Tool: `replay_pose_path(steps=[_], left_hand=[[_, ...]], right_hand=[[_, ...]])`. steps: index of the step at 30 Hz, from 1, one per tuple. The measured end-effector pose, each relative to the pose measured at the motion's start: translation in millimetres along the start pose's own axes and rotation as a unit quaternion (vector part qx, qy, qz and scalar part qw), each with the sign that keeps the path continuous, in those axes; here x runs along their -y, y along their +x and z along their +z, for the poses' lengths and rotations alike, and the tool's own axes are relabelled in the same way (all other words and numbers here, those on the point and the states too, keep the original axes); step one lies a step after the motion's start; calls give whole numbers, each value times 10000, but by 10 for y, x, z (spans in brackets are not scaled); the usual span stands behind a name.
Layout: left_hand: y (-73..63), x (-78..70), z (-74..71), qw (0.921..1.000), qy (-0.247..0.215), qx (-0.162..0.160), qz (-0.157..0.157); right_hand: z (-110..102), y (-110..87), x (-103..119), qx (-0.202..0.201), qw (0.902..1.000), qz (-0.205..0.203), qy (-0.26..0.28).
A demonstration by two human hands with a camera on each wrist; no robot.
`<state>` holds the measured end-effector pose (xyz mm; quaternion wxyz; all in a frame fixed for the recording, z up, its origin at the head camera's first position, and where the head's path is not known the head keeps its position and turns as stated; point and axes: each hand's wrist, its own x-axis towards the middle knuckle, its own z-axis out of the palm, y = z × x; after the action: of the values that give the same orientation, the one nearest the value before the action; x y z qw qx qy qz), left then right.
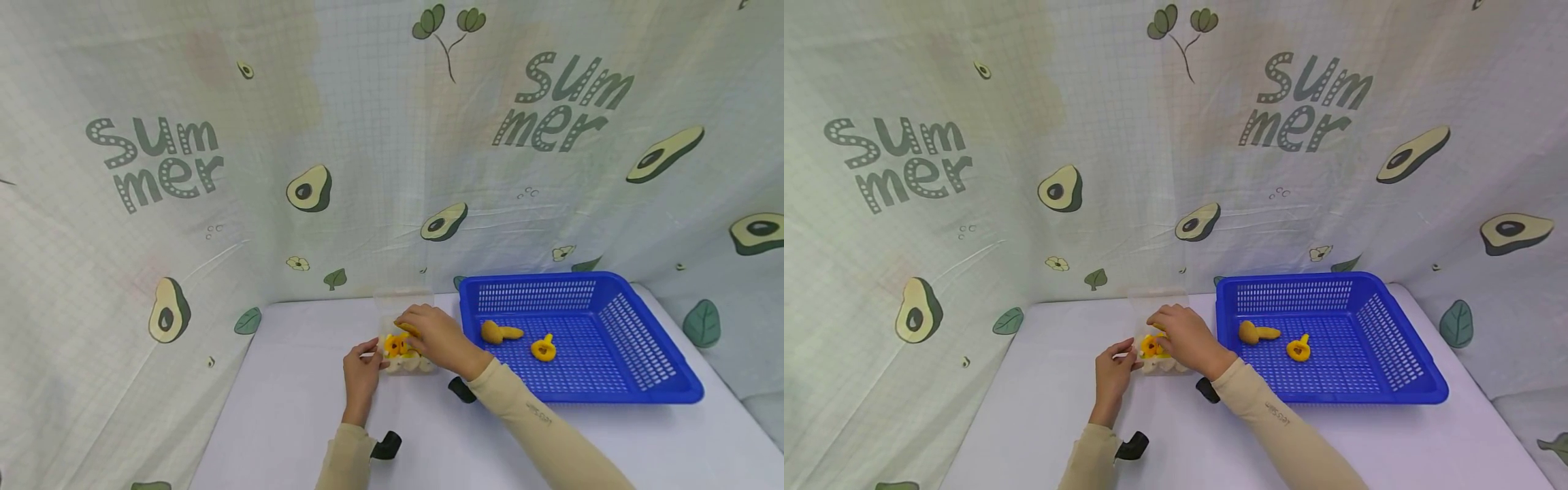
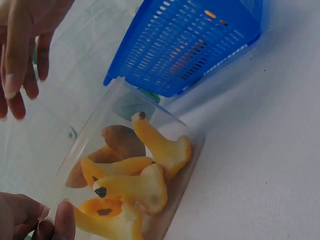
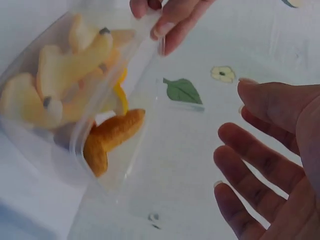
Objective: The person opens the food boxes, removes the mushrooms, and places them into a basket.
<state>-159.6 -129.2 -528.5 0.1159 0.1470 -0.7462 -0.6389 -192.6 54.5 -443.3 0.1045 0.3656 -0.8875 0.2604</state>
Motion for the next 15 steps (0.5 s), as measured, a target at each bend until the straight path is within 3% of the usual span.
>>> replay_pose_path(steps=[7, 15], left_hand=[[2, 2, -1, 10000, 6, 2, 48], [3, 8, 6, 10000, 21, -25, 59]], right_hand=[[217, 49, 88, 41, 9988, 493, 12], [429, 75, 64, 99, 9985, 504, -181]])
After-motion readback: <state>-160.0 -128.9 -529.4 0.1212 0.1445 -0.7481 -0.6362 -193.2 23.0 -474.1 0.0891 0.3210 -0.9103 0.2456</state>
